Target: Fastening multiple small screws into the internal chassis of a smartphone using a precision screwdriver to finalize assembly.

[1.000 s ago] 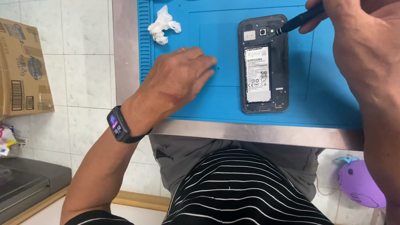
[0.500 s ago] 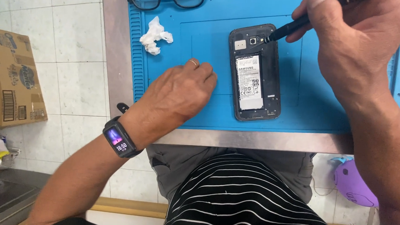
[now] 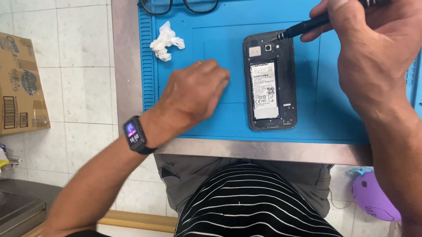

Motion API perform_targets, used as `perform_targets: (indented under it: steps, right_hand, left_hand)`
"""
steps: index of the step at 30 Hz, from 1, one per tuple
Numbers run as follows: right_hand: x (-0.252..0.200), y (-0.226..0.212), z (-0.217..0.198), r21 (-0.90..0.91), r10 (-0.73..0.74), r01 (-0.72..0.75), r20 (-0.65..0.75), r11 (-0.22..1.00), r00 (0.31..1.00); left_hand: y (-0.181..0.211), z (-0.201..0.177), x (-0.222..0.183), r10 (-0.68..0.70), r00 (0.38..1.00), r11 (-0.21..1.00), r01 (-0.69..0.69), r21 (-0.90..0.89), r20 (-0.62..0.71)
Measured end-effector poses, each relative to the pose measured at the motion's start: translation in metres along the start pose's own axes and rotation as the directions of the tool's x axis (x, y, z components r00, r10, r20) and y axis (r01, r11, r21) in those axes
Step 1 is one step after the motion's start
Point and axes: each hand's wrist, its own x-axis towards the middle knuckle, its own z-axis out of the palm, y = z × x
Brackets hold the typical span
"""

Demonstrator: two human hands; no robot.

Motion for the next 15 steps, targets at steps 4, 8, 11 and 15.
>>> perform_targets:
  steps: [4,8,11,15]
  right_hand:
    - [0.001,-0.011,0.004,0.029,-0.015,0.015,0.024,0.999,1.0]
    - [-0.007,-0.015,0.012,0.092,-0.093,0.09,0.034,0.992,0.995]
    - [-0.01,-0.018,0.016,0.121,-0.142,0.132,0.078,0.984,0.987]
    - [-0.013,-0.022,0.018,0.091,-0.148,0.14,0.086,0.986,0.985]
  left_hand:
    - [0.03,-0.019,0.018,-0.669,0.703,0.263,0.53,-0.806,0.243]
    - [0.041,-0.007,0.019,-0.649,0.683,-0.239,0.233,-0.942,0.334]
    - [0.045,0.001,0.022,-0.589,0.708,-0.46,0.102,-0.882,0.389]
    - [0.047,0.003,0.025,-0.576,0.718,-0.524,0.041,-0.85,0.39]
